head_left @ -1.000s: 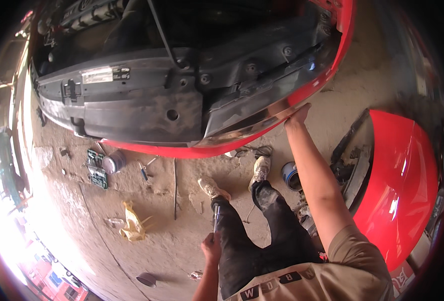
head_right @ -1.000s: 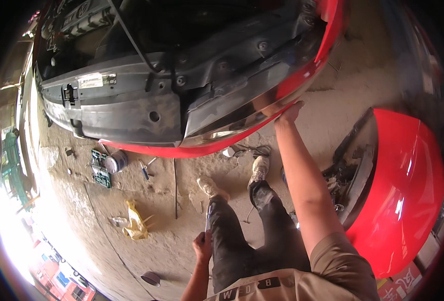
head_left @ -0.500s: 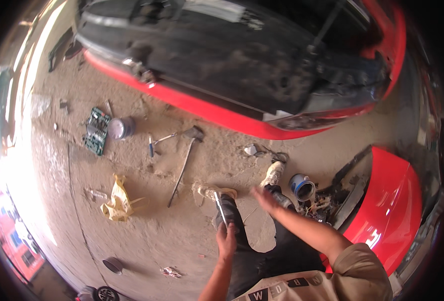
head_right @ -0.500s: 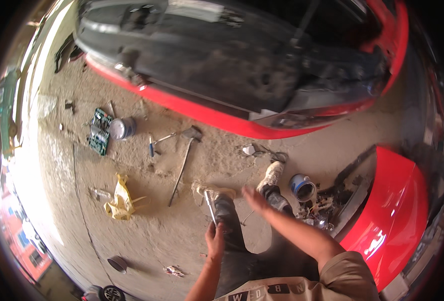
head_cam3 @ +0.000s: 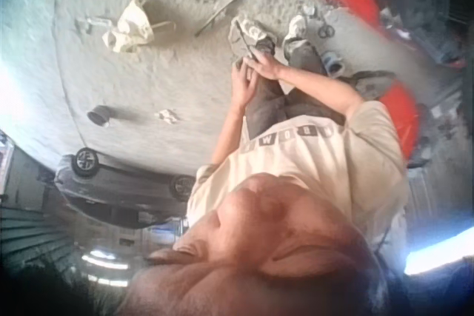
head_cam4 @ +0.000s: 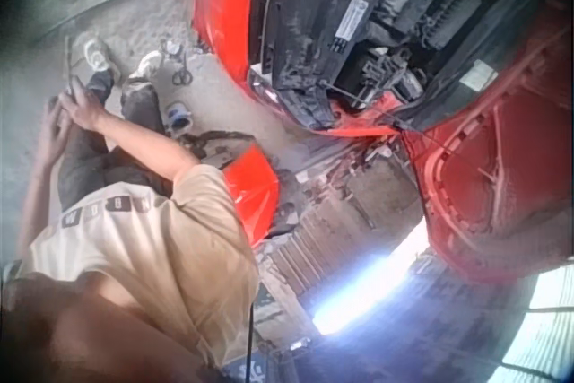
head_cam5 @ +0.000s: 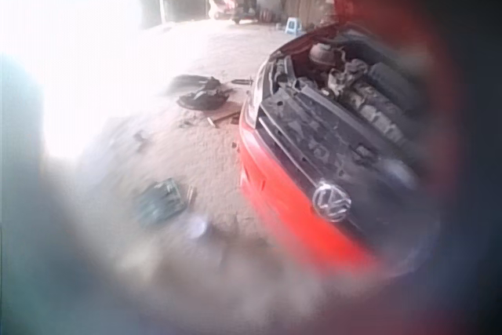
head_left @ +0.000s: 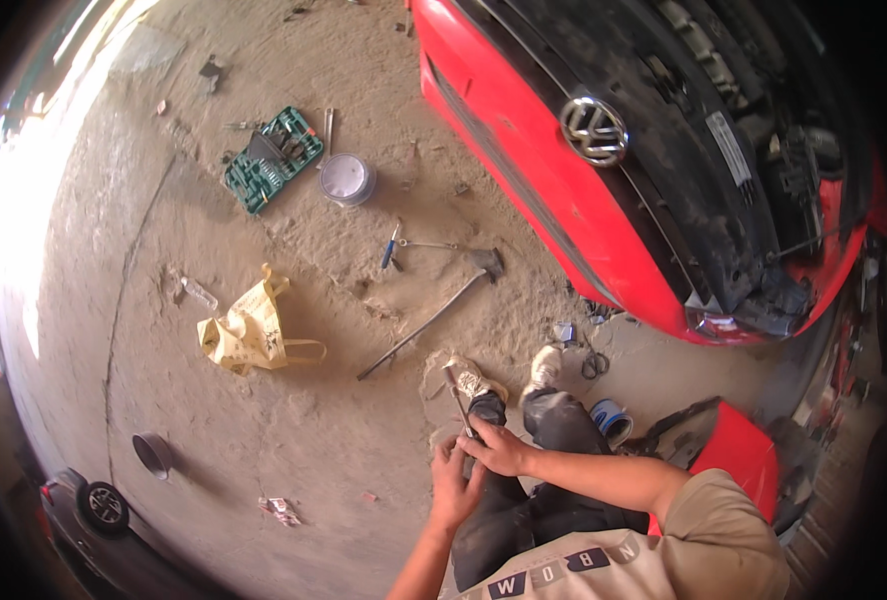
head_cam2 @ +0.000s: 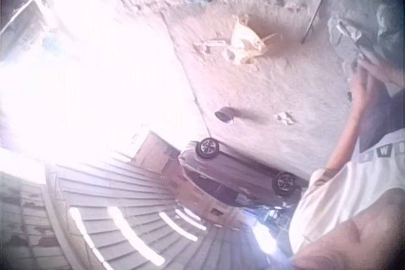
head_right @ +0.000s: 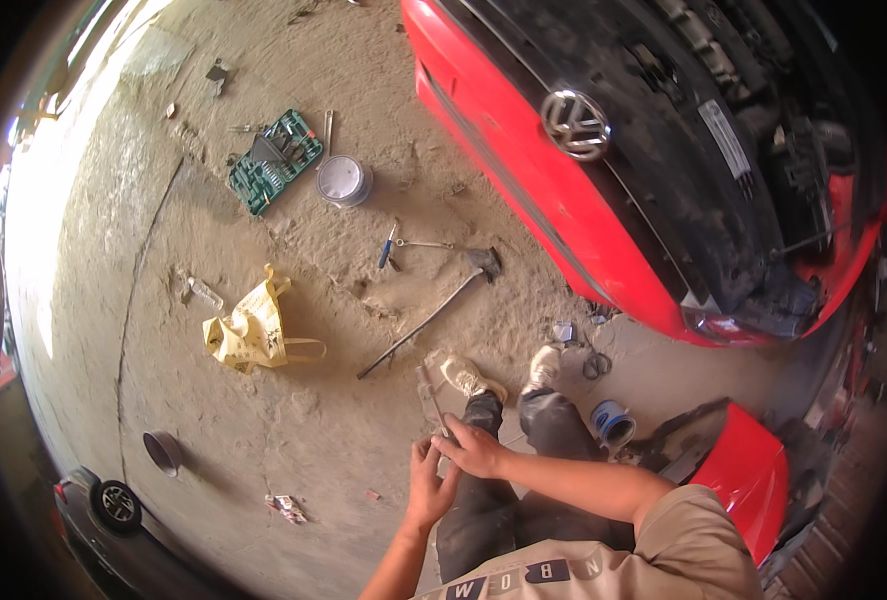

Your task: The person removes a black plastic cover from the front of a red car, then uses a ratchet to tighten bolts on the engine bay area. The person closes the hood at the end.

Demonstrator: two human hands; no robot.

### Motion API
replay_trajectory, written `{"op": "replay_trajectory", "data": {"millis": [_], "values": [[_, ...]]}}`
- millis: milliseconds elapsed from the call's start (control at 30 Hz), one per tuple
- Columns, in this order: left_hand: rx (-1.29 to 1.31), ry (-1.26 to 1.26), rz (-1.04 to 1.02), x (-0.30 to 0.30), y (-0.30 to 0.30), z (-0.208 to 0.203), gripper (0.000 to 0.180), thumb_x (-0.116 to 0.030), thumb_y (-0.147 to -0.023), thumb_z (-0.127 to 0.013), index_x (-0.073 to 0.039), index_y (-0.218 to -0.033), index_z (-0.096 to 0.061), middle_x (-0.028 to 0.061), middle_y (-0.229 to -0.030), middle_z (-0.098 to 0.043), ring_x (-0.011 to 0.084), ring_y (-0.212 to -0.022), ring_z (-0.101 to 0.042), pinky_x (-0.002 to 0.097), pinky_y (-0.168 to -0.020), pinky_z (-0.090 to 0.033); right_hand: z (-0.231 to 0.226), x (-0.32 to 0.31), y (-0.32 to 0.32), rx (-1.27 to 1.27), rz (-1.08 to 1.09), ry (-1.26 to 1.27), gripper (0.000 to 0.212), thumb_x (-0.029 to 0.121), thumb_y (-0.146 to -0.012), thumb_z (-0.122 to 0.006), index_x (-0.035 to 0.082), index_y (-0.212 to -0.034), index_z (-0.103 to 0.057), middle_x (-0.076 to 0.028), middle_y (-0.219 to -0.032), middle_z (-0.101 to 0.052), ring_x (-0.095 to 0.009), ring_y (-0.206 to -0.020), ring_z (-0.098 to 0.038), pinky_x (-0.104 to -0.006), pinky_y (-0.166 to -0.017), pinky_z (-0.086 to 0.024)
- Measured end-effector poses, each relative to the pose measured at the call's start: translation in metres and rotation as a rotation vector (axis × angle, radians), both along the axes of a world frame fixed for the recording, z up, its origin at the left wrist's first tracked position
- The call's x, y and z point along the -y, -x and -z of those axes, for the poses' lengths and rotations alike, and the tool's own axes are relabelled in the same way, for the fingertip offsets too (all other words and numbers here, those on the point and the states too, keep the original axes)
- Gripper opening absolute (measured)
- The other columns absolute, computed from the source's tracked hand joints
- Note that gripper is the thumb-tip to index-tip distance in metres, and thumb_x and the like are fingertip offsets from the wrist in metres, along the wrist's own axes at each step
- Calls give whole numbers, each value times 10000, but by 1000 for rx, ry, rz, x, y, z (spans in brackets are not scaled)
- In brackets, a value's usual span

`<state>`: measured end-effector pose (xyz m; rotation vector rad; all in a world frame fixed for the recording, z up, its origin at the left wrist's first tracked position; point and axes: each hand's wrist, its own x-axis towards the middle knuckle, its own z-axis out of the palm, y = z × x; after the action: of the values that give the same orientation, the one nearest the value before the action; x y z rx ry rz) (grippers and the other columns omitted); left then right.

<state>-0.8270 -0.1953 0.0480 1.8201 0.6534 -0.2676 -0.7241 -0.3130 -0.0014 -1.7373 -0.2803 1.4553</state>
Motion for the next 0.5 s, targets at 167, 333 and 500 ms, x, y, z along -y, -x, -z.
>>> {"op": "replay_trajectory", "data": {"millis": [167,333,500], "values": [[-8,-192,-20,-71,-14,-16,612,-86,-788,-761,-50,-1368,-567,211,-1305,-533,389,-1214,-520,463,-1038,-439,-17,-67,-38,210,-145,13,533,320,-963,-571,-5,-1369,-455,-317,-1015,-674,-477,-1001,-650,-521,-870,-510],[-42,-617,133,-153,-65,-14,683,-158,-762,-779,-97,-1402,-550,179,-1377,-517,394,-1287,-481,485,-1099,-385,-34,-135,-105,155,-426,-39,482,233,-850,-649,47,-1277,-526,-288,-941,-693,-457,-954,-673,-512,-864,-528],[-36,-499,268,-230,-134,16,183,-171,-757,-750,-122,-918,-678,50,-822,-607,262,-858,-623,410,-823,-502,-27,-210,-206,-642,-325,-117,449,125,-927,-645,15,-1352,-556,-121,-934,-747,-129,-752,-692,-303,-714,-552]]}}
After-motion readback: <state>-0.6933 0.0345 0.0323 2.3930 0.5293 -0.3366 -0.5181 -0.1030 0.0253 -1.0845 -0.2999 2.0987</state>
